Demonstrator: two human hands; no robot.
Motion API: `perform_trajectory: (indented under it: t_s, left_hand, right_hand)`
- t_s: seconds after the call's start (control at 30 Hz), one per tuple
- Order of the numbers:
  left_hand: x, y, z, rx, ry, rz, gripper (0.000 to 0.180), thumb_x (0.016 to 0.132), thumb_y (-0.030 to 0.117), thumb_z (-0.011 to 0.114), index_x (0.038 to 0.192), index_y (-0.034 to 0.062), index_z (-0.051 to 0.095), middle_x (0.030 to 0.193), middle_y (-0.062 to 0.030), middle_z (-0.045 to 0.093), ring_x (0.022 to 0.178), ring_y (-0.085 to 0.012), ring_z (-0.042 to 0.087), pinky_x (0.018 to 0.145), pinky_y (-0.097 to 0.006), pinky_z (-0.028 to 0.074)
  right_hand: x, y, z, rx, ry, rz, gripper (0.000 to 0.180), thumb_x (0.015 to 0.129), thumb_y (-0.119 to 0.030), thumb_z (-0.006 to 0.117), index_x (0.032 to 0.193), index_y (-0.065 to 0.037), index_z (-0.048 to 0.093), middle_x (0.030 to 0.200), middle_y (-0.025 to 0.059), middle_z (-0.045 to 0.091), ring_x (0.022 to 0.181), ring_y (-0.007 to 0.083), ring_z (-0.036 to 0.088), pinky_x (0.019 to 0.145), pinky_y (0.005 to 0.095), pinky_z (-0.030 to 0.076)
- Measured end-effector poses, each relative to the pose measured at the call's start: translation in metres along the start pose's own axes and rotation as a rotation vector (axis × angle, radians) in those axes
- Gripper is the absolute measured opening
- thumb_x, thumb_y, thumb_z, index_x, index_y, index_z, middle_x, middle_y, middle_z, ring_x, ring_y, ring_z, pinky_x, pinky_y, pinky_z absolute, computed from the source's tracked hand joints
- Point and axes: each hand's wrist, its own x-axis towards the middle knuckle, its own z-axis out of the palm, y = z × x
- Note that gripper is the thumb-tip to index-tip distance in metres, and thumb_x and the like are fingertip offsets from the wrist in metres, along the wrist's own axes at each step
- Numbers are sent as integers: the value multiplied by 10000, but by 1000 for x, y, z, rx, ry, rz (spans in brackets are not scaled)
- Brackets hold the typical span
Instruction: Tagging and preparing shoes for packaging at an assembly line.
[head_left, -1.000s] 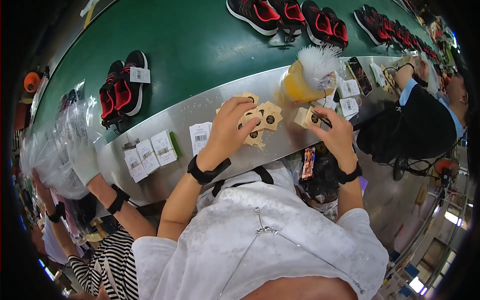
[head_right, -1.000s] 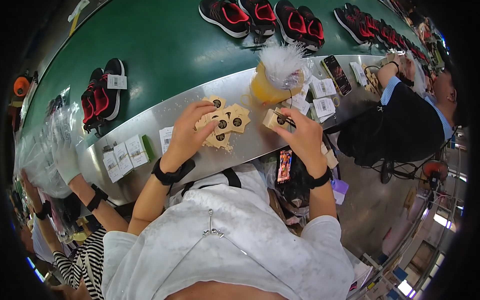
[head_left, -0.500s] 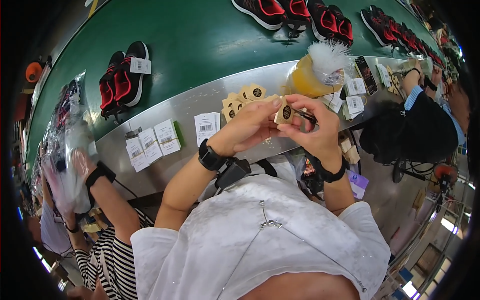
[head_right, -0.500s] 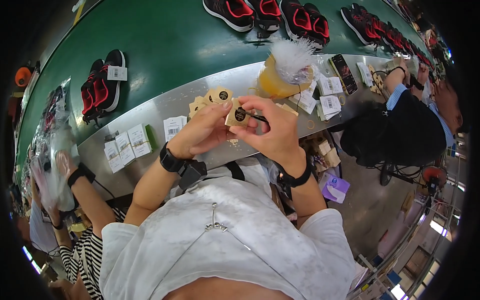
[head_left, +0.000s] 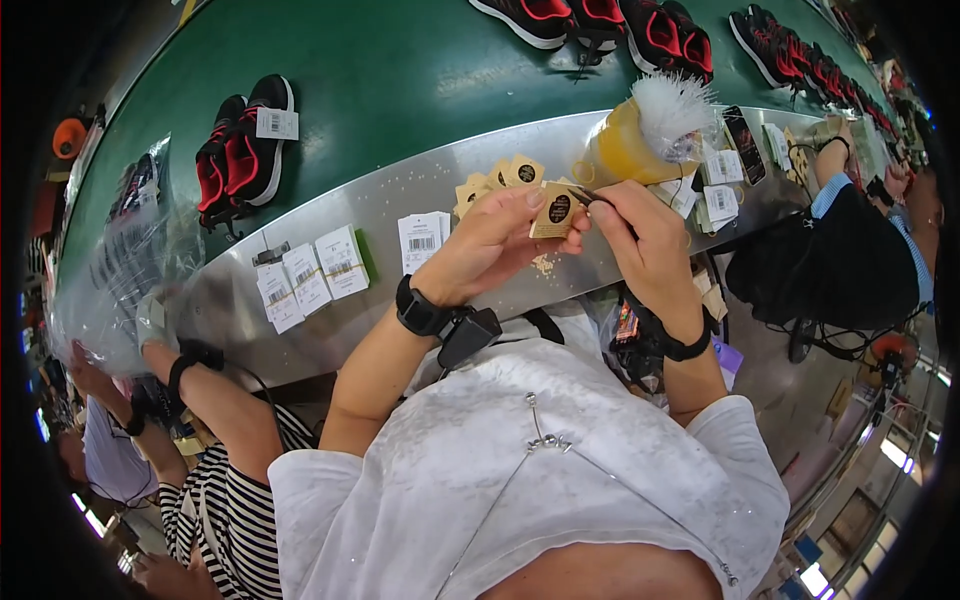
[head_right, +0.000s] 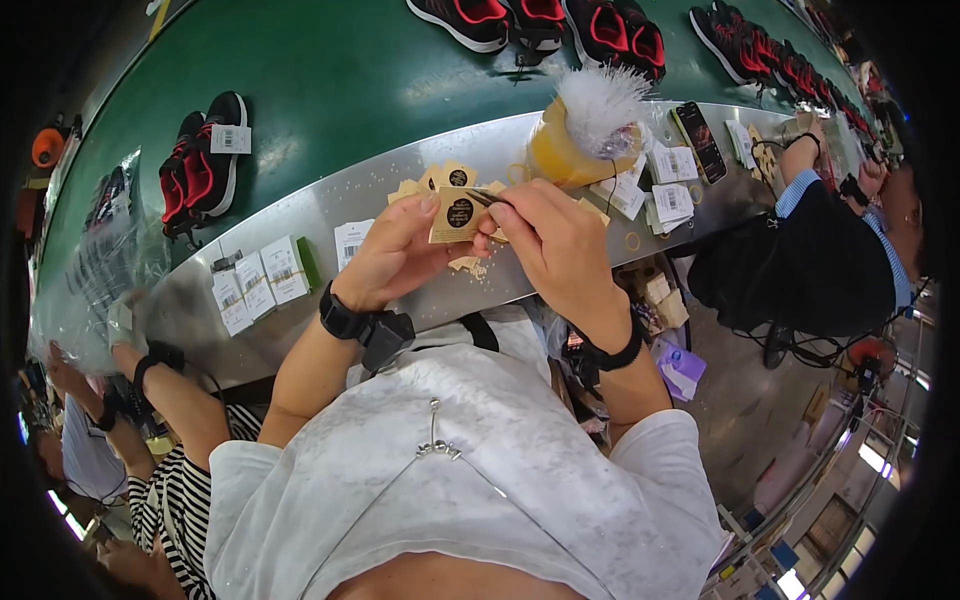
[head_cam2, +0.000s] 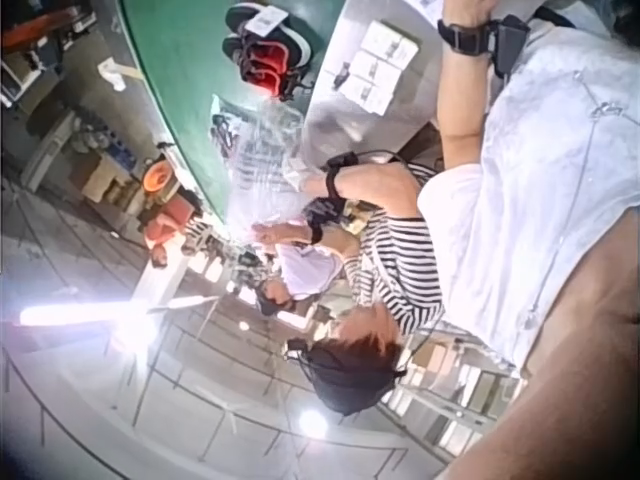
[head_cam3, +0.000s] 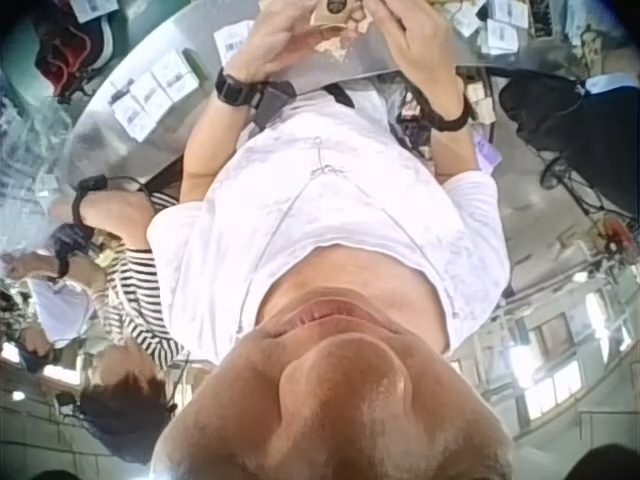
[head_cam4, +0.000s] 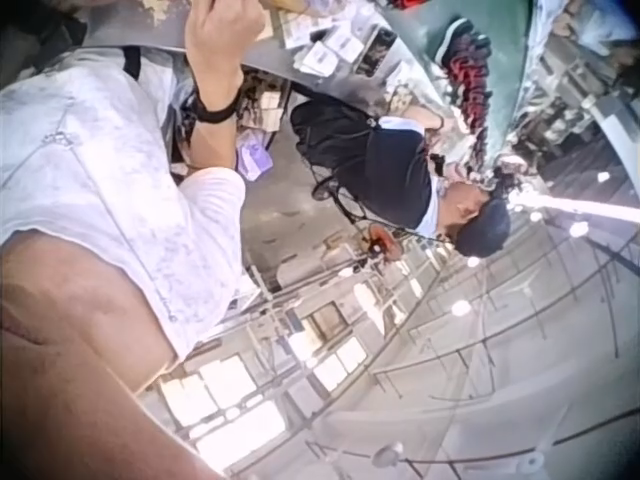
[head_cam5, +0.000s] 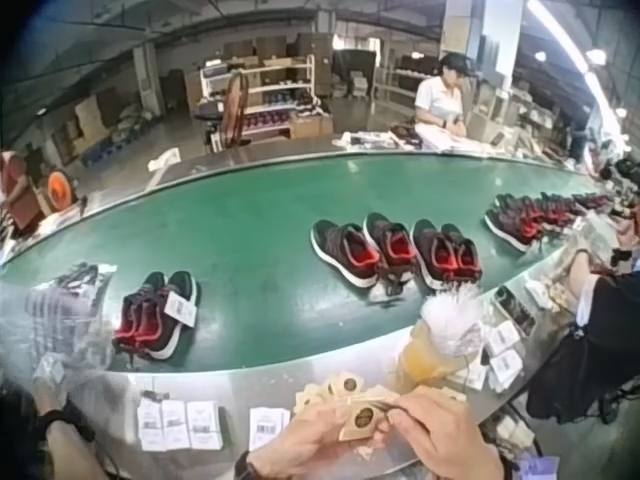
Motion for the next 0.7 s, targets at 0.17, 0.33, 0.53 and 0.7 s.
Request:
perform_trajectory:
  t_s: [0.17, 0.33, 0.53, 0.7]
  left_hand:
    - [-2, 0, 0, 50, -2, 10, 398, 958, 313, 422, 1136, -32, 511, 1030, -117, 594, 917, -190, 582, 870, -317, 459]
    - [-3, 1, -3, 139, 1, 22, 398, 940, 271, 476, 1187, -40, 504, 1028, -92, 590, 905, -163, 572, 855, -296, 449]
    - [-9, -3, 2, 779, 60, 165, 369, 907, 211, 540, 1206, -3, 526, 1026, -54, 576, 890, -138, 539, 815, -261, 426]
    - [-12, -7, -1, 1089, 74, 218, 350, 903, 197, 539, 1200, 11, 532, 1036, -49, 570, 928, -121, 515, 812, -254, 419]
  right_hand:
    - [1, -2, -2, -13, -27, -9, 80, 822, -75, 583, 870, -28, 625, 723, 99, 579, 591, 262, 567, 518, 327, 427]
    - [2, -2, -3, -38, -45, -16, 69, 816, -89, 589, 833, -29, 617, 722, 103, 579, 597, 276, 566, 520, 335, 427]
    - [-1, -10, -7, -67, -124, 44, 82, 817, -109, 591, 825, -28, 606, 716, 119, 580, 615, 296, 565, 534, 351, 429]
    - [-12, -5, 4, 25, -105, 151, 115, 835, -127, 569, 843, -16, 597, 708, 133, 570, 625, 321, 562, 546, 374, 423]
